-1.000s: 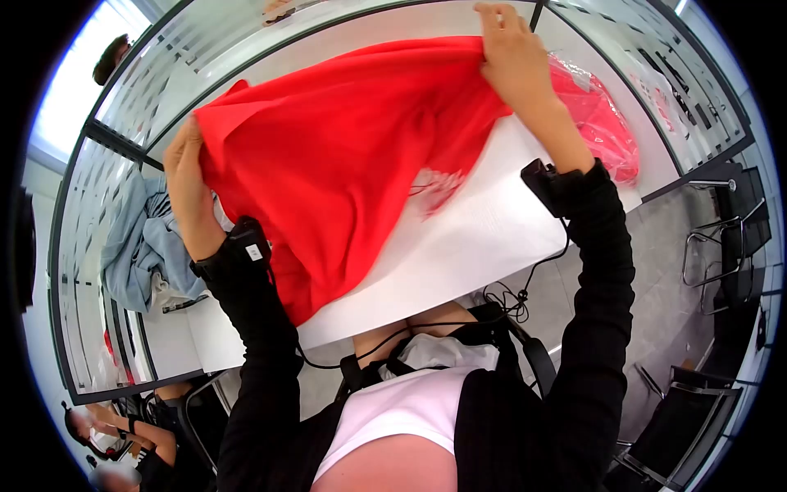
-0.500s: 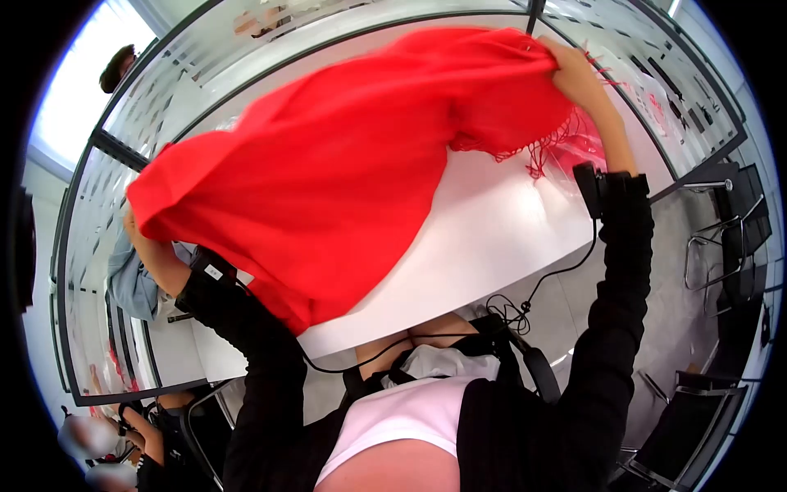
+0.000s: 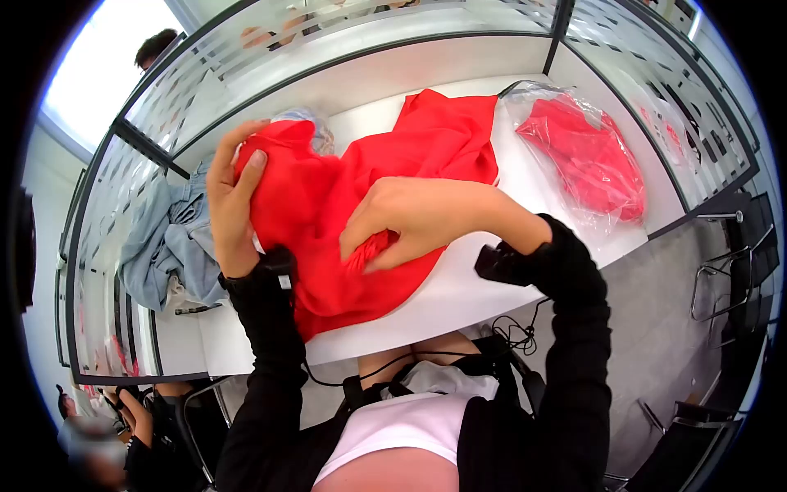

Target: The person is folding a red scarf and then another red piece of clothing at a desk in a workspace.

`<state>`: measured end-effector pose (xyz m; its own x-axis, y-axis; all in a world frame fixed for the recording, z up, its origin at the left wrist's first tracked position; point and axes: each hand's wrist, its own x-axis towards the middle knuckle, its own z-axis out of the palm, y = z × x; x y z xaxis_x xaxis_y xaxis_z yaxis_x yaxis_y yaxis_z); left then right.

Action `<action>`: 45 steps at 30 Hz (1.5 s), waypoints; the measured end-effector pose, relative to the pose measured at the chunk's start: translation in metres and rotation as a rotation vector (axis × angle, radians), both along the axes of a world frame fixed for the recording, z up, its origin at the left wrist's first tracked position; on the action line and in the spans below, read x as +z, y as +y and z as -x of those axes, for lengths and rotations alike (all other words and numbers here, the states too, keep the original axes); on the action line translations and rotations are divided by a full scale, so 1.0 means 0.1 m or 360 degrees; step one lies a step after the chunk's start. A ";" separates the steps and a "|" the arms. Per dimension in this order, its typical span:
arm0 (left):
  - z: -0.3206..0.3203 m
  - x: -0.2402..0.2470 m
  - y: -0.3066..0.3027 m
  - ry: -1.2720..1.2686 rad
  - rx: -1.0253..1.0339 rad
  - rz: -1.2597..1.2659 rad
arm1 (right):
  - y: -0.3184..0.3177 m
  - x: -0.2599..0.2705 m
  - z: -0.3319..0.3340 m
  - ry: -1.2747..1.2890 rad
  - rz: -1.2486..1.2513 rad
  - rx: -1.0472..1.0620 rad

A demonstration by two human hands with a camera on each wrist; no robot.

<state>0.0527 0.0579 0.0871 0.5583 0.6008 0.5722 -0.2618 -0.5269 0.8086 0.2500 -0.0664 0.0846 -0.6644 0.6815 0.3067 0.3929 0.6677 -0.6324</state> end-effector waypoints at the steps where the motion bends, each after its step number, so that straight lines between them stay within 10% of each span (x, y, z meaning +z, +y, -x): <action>1: -0.05 0.00 -0.05 0.0030 -0.0092 0.0073 | 0.02 0.01 0.00 0.0218 0.0108 0.0148; 8: -0.24 -0.25 0.16 0.0464 -0.0003 0.0097 | 0.40 -0.37 -0.47 -0.0167 0.0115 -0.0779; 23: -0.36 -0.40 0.22 0.0825 0.0482 -0.0112 | 0.51 -0.36 -0.44 0.0262 -0.0049 -0.0807; 27: -0.29 -0.48 0.35 0.1426 0.0959 -0.0387 | 0.46 -0.30 -0.46 -0.0016 0.0115 -0.0861; 35: -0.24 -0.55 0.34 0.0961 0.1001 -0.0728 | 0.51 -0.64 -0.55 -0.0823 -0.0362 -0.1348; 41: -0.15 -0.23 0.27 0.0740 0.0366 0.0455 | 0.59 -0.65 -0.39 -0.0305 -0.0187 -0.0363; 43: -0.10 -0.19 0.21 0.0455 0.0206 0.0660 | 0.58 -0.68 -0.37 -0.0466 -0.0062 -0.0492; 45: -0.08 -0.28 0.33 0.0810 0.0624 -0.0063 | 0.61 -0.70 -0.38 -0.0589 -0.0003 -0.0672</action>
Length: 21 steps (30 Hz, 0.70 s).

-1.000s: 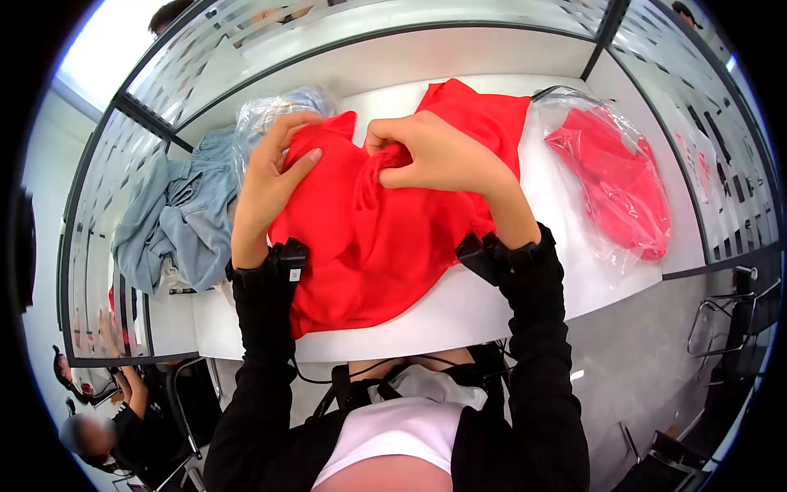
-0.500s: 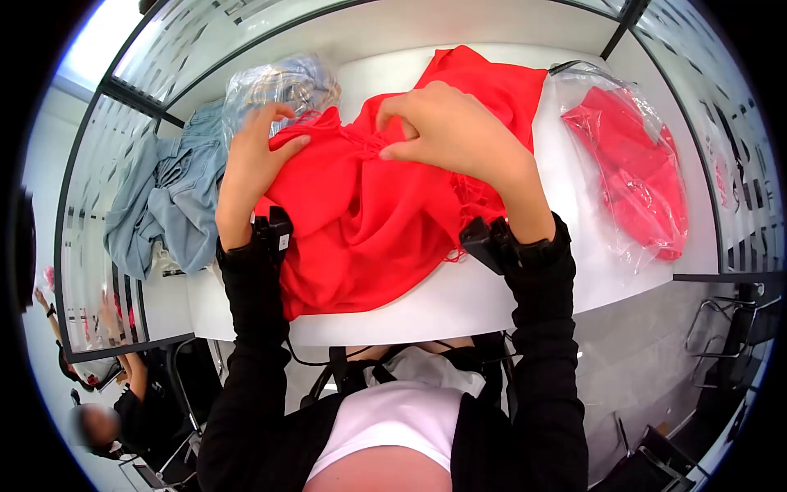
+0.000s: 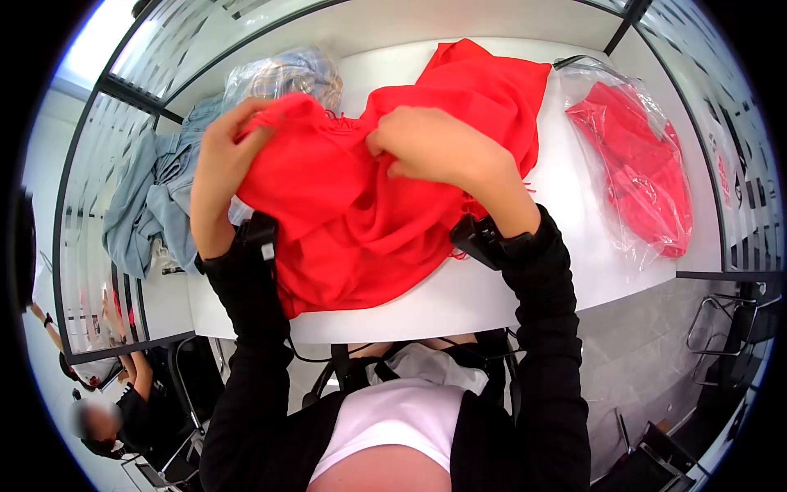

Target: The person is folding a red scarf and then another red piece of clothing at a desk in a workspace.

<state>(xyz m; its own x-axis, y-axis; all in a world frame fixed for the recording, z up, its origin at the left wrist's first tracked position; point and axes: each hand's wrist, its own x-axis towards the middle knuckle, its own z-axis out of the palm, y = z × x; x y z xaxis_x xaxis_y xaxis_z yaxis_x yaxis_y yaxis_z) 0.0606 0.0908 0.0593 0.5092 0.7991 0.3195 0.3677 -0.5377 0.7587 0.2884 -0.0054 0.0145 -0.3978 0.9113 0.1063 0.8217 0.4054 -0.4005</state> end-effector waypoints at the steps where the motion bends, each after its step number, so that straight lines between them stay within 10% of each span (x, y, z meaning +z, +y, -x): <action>1: 0.03 -0.14 0.11 0.0179 0.0102 -0.0416 | -0.01 0.02 -0.03 -0.0011 -0.0081 -0.0103; 3: 0.13 -0.36 0.30 0.0403 0.0331 -0.0816 | -0.05 0.05 -0.12 -0.0069 -0.0138 -0.0238; 6: 0.08 -0.06 0.17 0.0646 0.0413 -0.0059 | -0.10 0.13 -0.26 0.0121 -0.0157 -0.0164; 9: 0.12 0.03 0.14 -0.0009 -0.0055 0.0563 | -0.12 0.26 -0.30 0.0505 -0.0032 -0.0003; 21: 0.01 -0.19 0.24 0.0004 -0.0039 0.0075 | -0.19 0.23 -0.49 0.0157 0.0093 -0.0444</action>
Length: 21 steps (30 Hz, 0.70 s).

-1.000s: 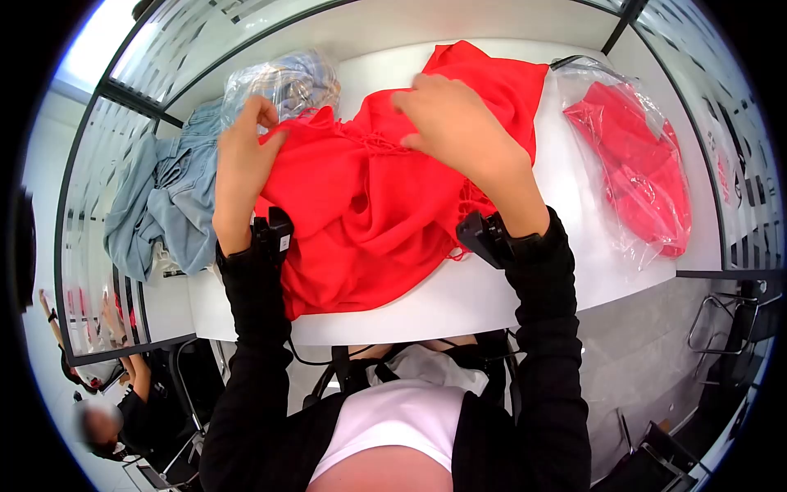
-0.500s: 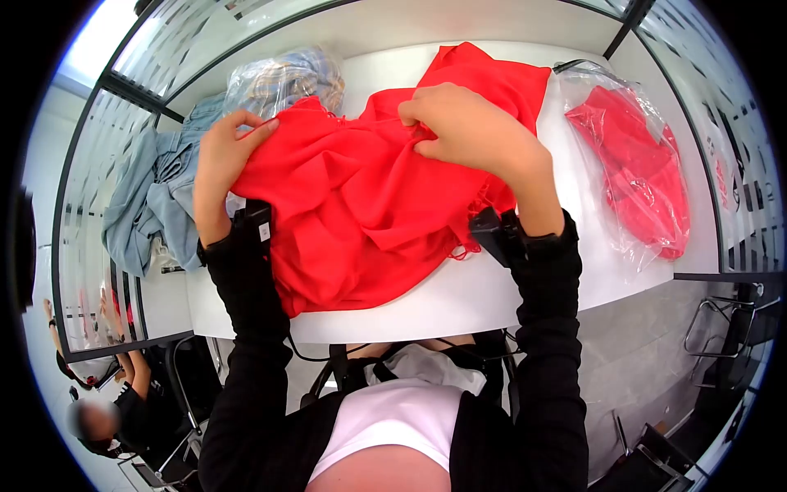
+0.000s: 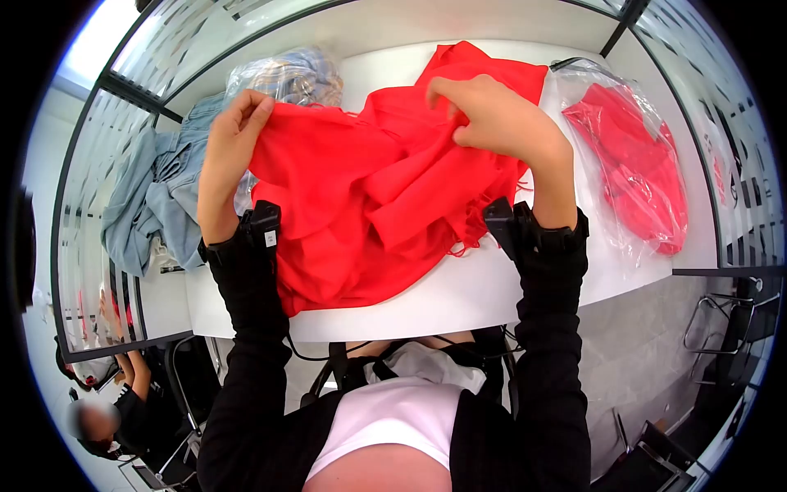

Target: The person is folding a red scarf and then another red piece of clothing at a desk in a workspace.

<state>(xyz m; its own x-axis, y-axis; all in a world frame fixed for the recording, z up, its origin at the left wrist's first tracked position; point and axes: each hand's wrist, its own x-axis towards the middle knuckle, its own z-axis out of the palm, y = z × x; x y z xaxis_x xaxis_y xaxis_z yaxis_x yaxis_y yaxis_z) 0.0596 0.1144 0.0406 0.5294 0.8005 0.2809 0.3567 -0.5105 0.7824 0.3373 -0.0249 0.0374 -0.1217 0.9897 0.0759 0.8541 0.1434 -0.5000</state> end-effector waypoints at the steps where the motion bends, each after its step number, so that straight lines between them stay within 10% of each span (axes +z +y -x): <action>1: 0.00 0.02 -0.01 -0.0043 -0.0001 0.0151 | -0.02 -0.02 -0.04 -0.0050 0.0030 -0.0020; 6: -0.01 0.16 -0.10 -0.0124 -0.0414 0.0663 | -0.05 0.01 -0.12 0.0003 0.0344 0.0111; 12: -0.11 0.12 -0.14 0.0209 -0.0896 0.0259 | 0.06 -0.12 0.01 -0.0208 0.0533 0.0030; 21: -0.29 0.02 -0.29 0.0263 -0.0593 -0.0399 | 0.08 -0.15 0.04 -0.0456 0.0382 -0.0120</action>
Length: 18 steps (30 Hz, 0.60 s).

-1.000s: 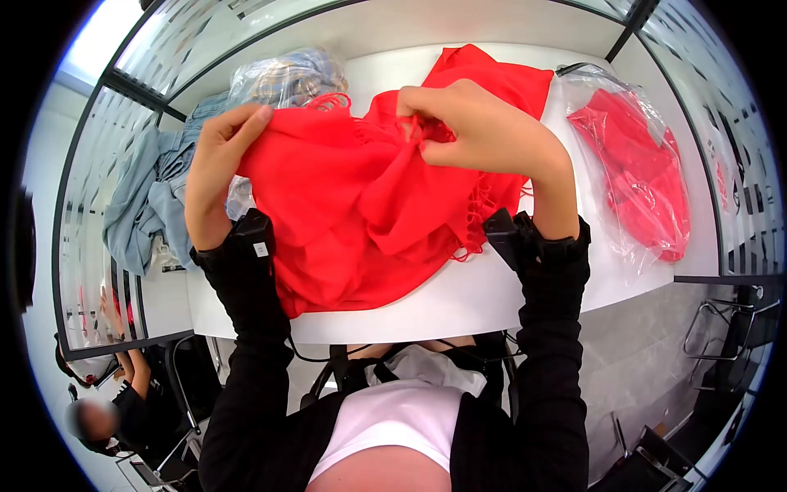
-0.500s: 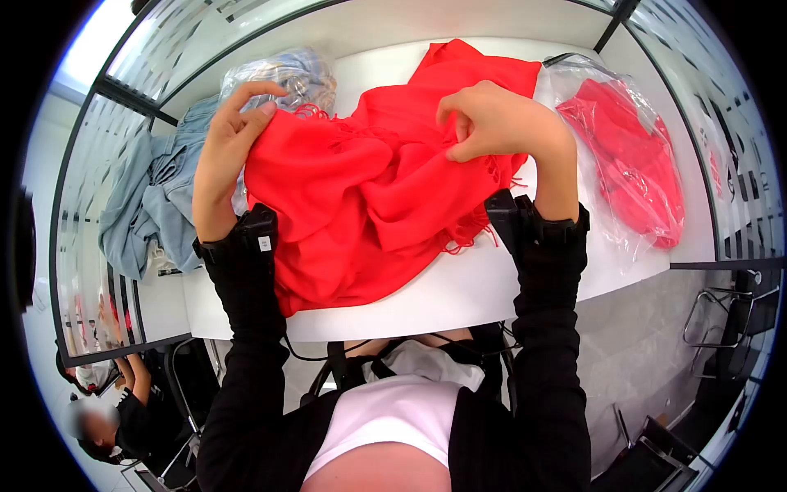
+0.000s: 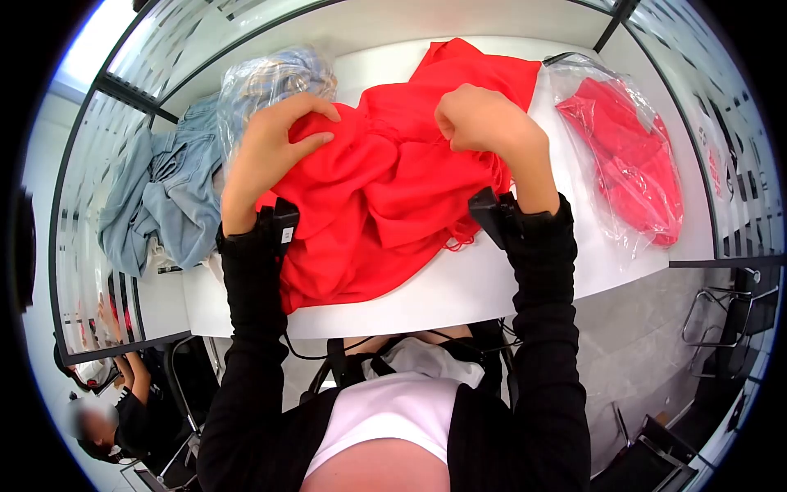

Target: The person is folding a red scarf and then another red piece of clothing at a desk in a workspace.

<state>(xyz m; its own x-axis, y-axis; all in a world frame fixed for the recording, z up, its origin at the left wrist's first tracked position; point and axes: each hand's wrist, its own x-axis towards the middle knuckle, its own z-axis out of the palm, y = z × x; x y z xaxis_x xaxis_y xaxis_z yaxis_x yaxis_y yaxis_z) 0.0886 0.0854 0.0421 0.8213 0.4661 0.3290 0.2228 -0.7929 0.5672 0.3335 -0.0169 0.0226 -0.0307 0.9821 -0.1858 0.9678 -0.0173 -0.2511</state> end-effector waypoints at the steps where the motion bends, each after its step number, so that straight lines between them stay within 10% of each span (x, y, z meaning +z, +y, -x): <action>1: -0.01 0.00 -0.01 -0.0017 -0.0042 -0.0020 | -0.01 0.02 -0.01 0.0103 -0.0077 0.0087; 9: -0.10 -0.01 -0.13 -0.0135 -0.0203 0.0056 | 0.00 0.24 0.33 0.1007 -0.0745 0.0705; 18: -0.11 0.06 -0.35 -0.0593 -0.0113 0.0433 | -0.09 0.39 0.55 0.1220 -0.1137 0.0483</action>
<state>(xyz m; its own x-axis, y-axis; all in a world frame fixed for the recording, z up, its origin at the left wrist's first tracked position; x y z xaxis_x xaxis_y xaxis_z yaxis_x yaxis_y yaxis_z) 0.0994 0.0508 0.0486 0.7034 0.5232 0.4811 -0.0847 -0.6103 0.7876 0.2781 -0.0258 0.0615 -0.1544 0.7877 0.5964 0.4889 0.5855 -0.6467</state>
